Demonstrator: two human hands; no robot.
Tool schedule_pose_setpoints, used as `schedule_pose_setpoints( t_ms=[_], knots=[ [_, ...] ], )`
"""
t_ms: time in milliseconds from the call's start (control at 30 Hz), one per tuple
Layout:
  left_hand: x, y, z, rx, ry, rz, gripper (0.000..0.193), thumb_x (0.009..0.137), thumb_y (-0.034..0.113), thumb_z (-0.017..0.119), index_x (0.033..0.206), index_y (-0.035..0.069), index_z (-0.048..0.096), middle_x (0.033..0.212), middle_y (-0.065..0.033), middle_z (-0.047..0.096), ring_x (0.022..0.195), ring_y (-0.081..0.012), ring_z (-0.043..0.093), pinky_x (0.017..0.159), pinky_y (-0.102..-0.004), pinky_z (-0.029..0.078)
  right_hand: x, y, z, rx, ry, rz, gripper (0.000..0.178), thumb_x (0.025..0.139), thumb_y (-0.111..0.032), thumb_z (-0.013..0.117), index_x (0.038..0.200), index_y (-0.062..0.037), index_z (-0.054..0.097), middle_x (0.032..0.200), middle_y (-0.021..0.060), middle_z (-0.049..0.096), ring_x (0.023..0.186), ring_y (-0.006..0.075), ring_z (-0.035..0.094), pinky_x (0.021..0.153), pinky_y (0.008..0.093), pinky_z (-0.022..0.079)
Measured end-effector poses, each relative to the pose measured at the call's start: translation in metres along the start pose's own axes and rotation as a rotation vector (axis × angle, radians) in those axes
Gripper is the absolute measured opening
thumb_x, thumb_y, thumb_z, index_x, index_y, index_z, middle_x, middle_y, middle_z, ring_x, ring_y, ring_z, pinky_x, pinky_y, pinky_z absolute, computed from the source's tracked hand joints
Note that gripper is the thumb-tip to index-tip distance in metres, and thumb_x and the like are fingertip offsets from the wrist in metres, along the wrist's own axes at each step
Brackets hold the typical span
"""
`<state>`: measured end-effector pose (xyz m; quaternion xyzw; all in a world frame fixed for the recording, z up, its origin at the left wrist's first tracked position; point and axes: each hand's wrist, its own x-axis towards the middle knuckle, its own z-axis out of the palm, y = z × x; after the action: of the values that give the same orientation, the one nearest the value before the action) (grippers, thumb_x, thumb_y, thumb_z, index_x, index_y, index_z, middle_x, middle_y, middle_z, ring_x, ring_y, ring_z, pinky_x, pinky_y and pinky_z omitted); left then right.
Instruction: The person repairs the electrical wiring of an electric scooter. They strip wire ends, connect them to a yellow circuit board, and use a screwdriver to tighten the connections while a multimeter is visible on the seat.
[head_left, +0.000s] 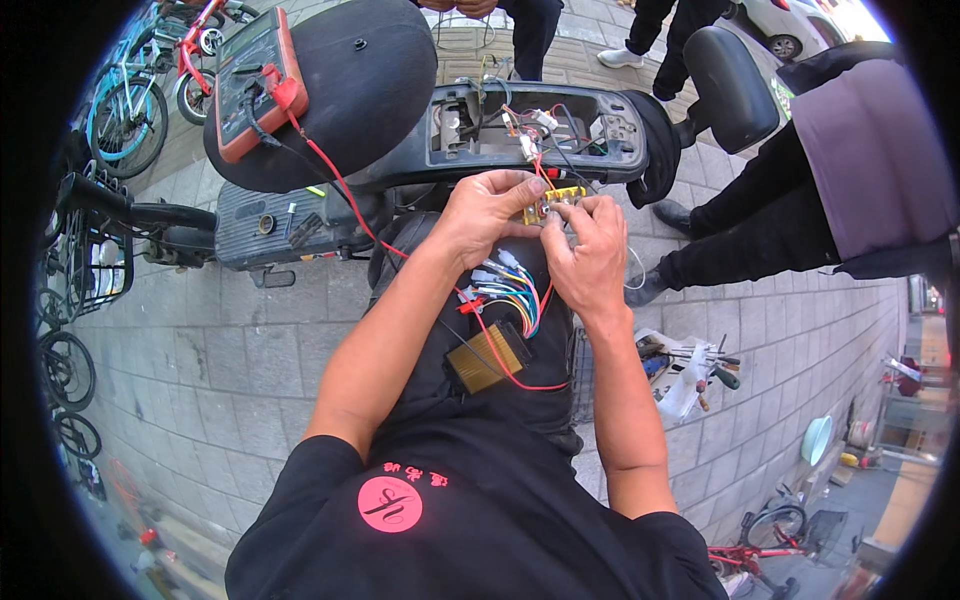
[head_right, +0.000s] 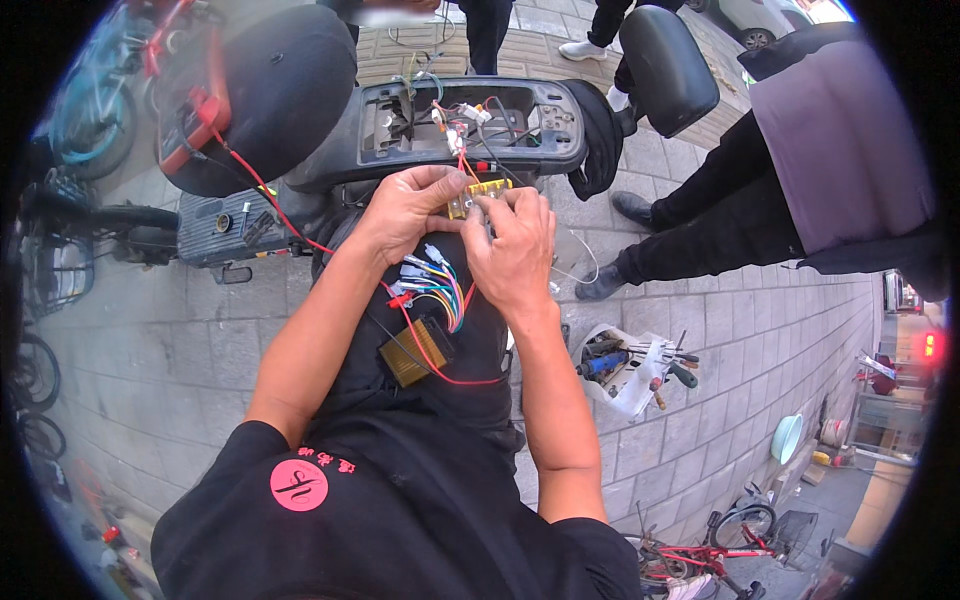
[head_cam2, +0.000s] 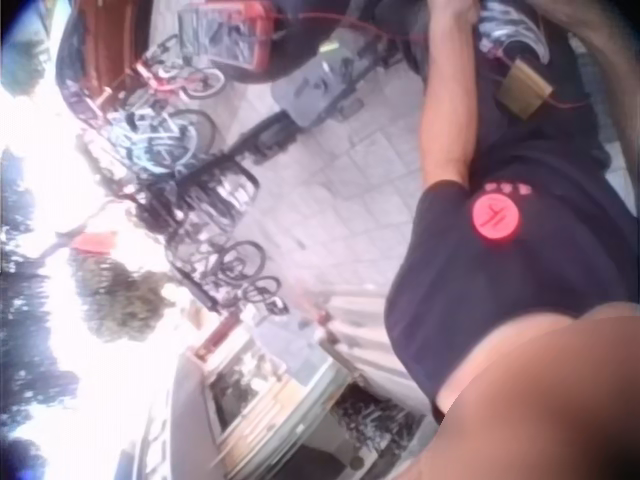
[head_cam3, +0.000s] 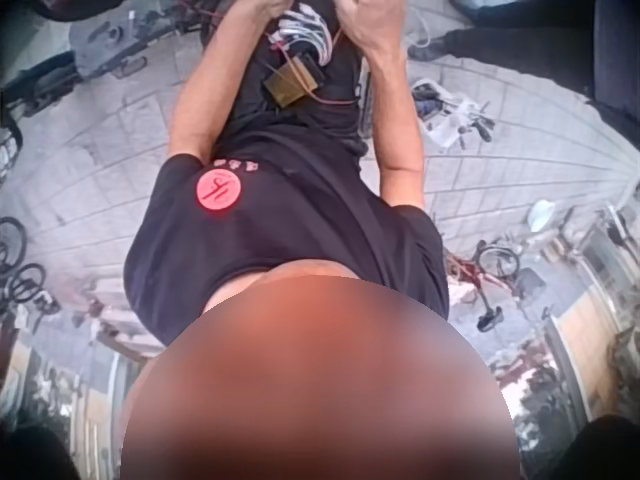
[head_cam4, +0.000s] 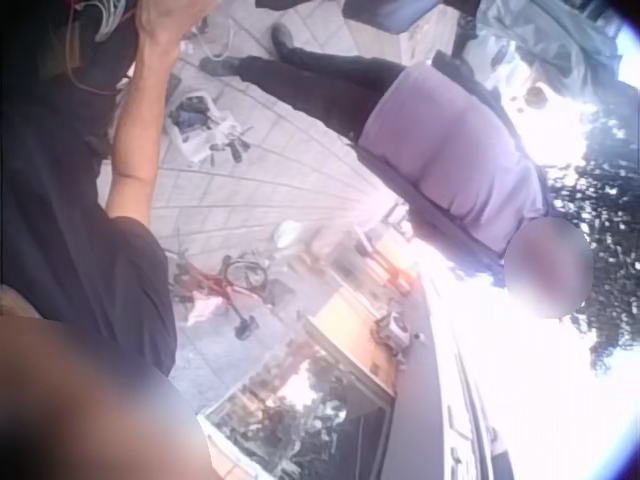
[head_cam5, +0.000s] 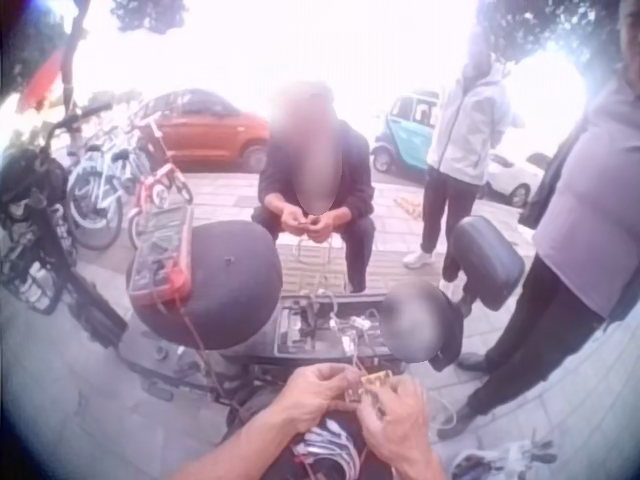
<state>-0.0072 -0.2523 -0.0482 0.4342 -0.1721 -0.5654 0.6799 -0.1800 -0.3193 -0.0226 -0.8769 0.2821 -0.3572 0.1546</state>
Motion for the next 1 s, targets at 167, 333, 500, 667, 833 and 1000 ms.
schedule_pose_setpoints(
  t_ms=[167, 333, 500, 667, 833, 1000],
  knots=[
    [-0.0005, -0.0015, -0.0016, -0.002, -0.001, -0.002, 0.027, 0.105, 0.022, 0.079, 0.122, 0.000, 0.076, 0.117, -0.0102, 0.079, 0.102, -0.0200, 0.079, 0.082, -0.0369, 0.071, -0.0017, -0.0043, 0.0011, 0.042, 0.000, 0.051, 0.020, 0.088, -0.012, 0.079, 0.106, -0.0043, 0.083, 0.103, 0.0135, 0.065, 0.099, 0.0334, 0.063, 0.090, 0.0459, 0.049],
    [-0.0004, -0.0026, -0.0022, -0.020, 0.006, 0.007, 0.027, 0.106, 0.023, 0.078, 0.121, 0.001, 0.077, 0.116, -0.0100, 0.079, 0.102, -0.0201, 0.078, 0.083, -0.0379, 0.070, -0.0015, -0.0045, -0.0004, 0.036, -0.008, 0.026, 0.021, 0.086, -0.010, 0.079, 0.106, -0.0036, 0.082, 0.103, 0.0145, 0.065, 0.100, 0.0341, 0.063, 0.089, 0.0456, 0.051],
    [-0.0001, -0.0001, -0.0035, -0.048, 0.008, -0.023, 0.026, 0.105, 0.025, 0.080, 0.118, 0.003, 0.078, 0.112, -0.0081, 0.080, 0.100, -0.0188, 0.078, 0.084, -0.0382, 0.069, -0.0018, -0.0060, -0.0028, 0.080, -0.012, 0.025, 0.022, 0.085, -0.008, 0.079, 0.107, -0.0029, 0.081, 0.104, 0.0158, 0.064, 0.100, 0.0353, 0.063, 0.090, 0.0464, 0.053],
    [0.0001, -0.0005, -0.0019, -0.056, -0.002, -0.025, 0.025, 0.104, 0.025, 0.081, 0.116, 0.004, 0.078, 0.109, -0.0068, 0.080, 0.098, -0.0176, 0.078, 0.084, -0.0380, 0.069, -0.0014, -0.0077, -0.0033, 0.126, -0.023, 0.064, 0.023, 0.085, -0.007, 0.079, 0.108, -0.0024, 0.080, 0.105, 0.0163, 0.065, 0.102, 0.0361, 0.064, 0.092, 0.0464, 0.053],
    [0.0011, -0.0022, -0.0039, -0.063, -0.015, -0.013, 0.023, 0.103, 0.023, 0.082, 0.114, 0.003, 0.079, 0.109, -0.0073, 0.079, 0.098, -0.0186, 0.077, 0.084, -0.0383, 0.069, -0.0007, -0.0050, -0.0039, 0.112, -0.027, 0.070, 0.024, 0.088, -0.008, 0.079, 0.111, -0.0035, 0.080, 0.108, 0.0169, 0.068, 0.104, 0.0345, 0.069, 0.093, 0.0434, 0.055],
    [0.0006, -0.0008, -0.0045, -0.054, -0.029, -0.008, 0.023, 0.102, 0.020, 0.083, 0.114, 0.001, 0.079, 0.110, -0.0088, 0.079, 0.098, -0.0194, 0.077, 0.084, -0.0380, 0.069, 0.0021, -0.0049, -0.0028, 0.099, -0.016, 0.055, 0.023, 0.087, -0.009, 0.080, 0.110, -0.0035, 0.080, 0.107, 0.0167, 0.069, 0.102, 0.0341, 0.069, 0.094, 0.0436, 0.055]
  ],
)
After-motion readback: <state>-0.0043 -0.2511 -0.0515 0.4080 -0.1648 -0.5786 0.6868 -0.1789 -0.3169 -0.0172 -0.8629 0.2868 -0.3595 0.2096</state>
